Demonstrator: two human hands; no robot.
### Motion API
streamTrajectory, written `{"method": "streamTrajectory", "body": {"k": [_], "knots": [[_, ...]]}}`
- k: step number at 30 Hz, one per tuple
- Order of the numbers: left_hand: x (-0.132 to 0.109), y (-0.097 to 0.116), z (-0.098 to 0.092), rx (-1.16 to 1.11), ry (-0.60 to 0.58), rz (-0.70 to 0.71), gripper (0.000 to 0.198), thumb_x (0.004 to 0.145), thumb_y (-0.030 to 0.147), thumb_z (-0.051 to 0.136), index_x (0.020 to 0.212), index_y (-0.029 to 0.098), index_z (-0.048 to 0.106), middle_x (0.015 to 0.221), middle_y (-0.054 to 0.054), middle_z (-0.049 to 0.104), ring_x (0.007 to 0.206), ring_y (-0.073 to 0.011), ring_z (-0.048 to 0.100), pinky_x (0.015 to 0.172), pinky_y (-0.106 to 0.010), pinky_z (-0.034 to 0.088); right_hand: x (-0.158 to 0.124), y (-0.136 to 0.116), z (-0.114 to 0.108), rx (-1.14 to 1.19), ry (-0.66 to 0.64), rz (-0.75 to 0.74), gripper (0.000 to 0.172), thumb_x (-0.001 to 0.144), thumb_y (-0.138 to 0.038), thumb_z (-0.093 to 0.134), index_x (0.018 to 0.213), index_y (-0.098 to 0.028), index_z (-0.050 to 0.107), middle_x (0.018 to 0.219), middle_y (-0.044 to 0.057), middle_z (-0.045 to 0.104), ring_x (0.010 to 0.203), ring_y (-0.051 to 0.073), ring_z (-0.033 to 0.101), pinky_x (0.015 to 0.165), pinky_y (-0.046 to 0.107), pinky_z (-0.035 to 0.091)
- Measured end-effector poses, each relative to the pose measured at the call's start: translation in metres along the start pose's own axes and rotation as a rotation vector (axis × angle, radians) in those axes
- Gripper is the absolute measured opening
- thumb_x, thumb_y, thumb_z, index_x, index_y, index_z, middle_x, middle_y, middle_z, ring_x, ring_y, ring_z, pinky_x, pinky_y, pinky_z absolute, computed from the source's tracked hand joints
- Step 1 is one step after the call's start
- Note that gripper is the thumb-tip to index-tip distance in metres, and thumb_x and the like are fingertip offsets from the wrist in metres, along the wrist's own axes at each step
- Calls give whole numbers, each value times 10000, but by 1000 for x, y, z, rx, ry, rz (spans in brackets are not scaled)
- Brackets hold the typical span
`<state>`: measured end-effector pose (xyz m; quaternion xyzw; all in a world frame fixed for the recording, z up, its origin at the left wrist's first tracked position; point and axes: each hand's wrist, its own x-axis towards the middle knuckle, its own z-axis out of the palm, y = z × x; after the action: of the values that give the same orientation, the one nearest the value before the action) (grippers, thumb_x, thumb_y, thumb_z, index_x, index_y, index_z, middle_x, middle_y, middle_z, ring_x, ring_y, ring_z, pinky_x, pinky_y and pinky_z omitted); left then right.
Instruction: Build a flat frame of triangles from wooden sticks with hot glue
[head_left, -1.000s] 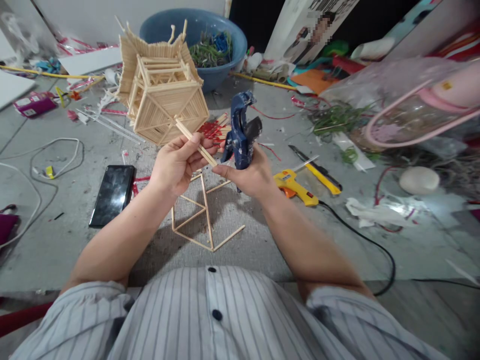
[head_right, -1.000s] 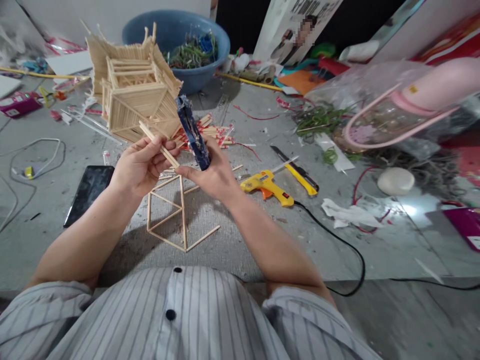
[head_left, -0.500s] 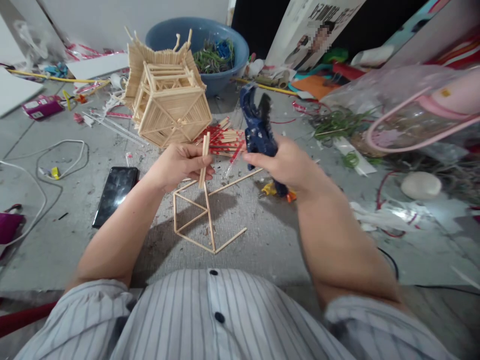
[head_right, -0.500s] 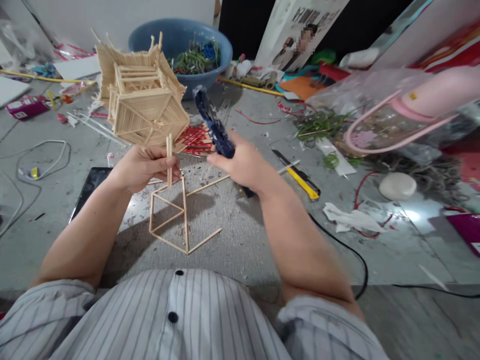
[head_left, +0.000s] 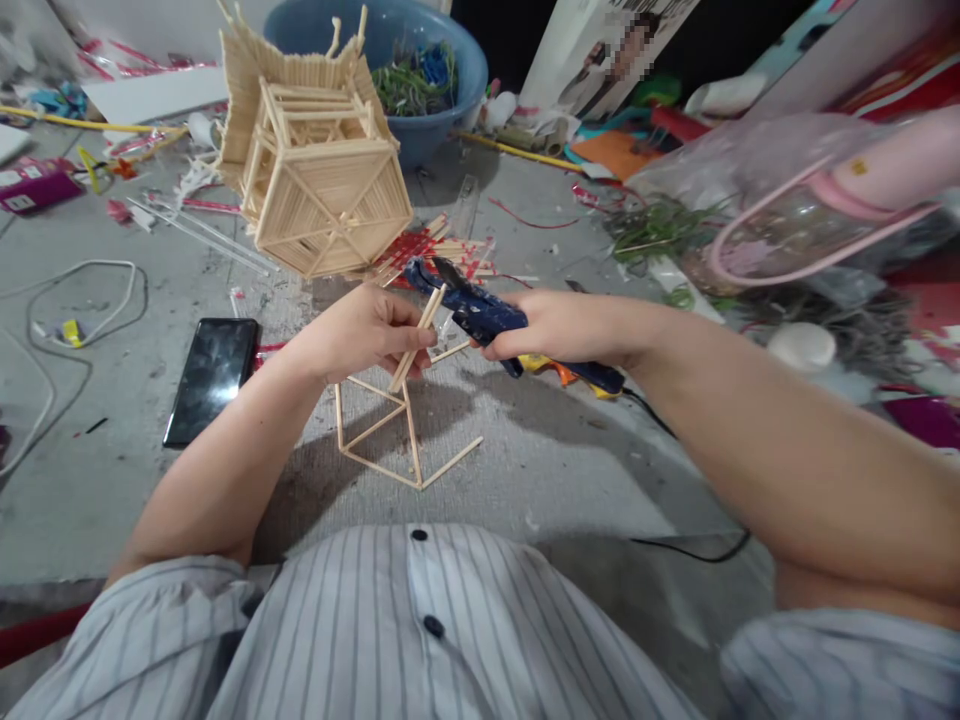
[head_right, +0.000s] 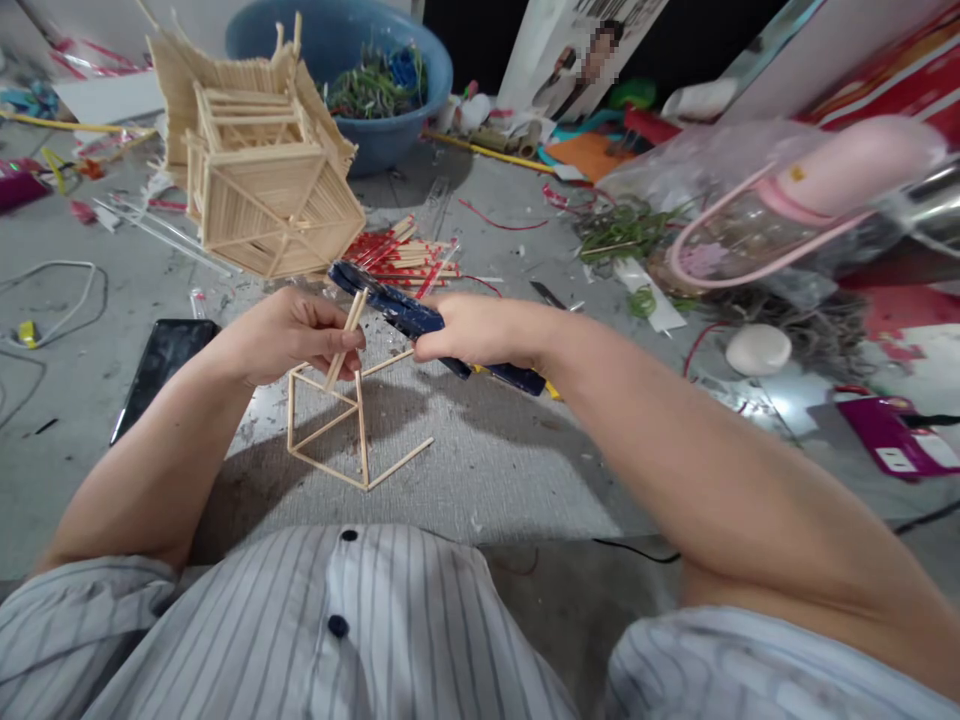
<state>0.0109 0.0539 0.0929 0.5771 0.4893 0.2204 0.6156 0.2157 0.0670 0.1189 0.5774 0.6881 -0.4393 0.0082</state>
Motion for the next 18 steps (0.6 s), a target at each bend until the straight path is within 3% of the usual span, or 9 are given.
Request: {"method": "streamTrajectory", "body": {"k": [8,18], "knots": [[3,-2,-1,35,3,-15,211,846,96,596,638,119,623,589,8,670,532,-93,653,550,-165,504,0,-2,-1,-132,-10,-23,135,694,-202,607,747,-245,490,656,-8,497,573,142,461,515,280,378],[5,-5,0,-8,10,11,269,822,109,623,557,150,635,551,-9,667,489,-124,652,481,-184,510,12,10,-1,-200,33,-72,186,674,-296,667,655,-258,485,559,-5,516,541,183,510,516,326,390]]}}
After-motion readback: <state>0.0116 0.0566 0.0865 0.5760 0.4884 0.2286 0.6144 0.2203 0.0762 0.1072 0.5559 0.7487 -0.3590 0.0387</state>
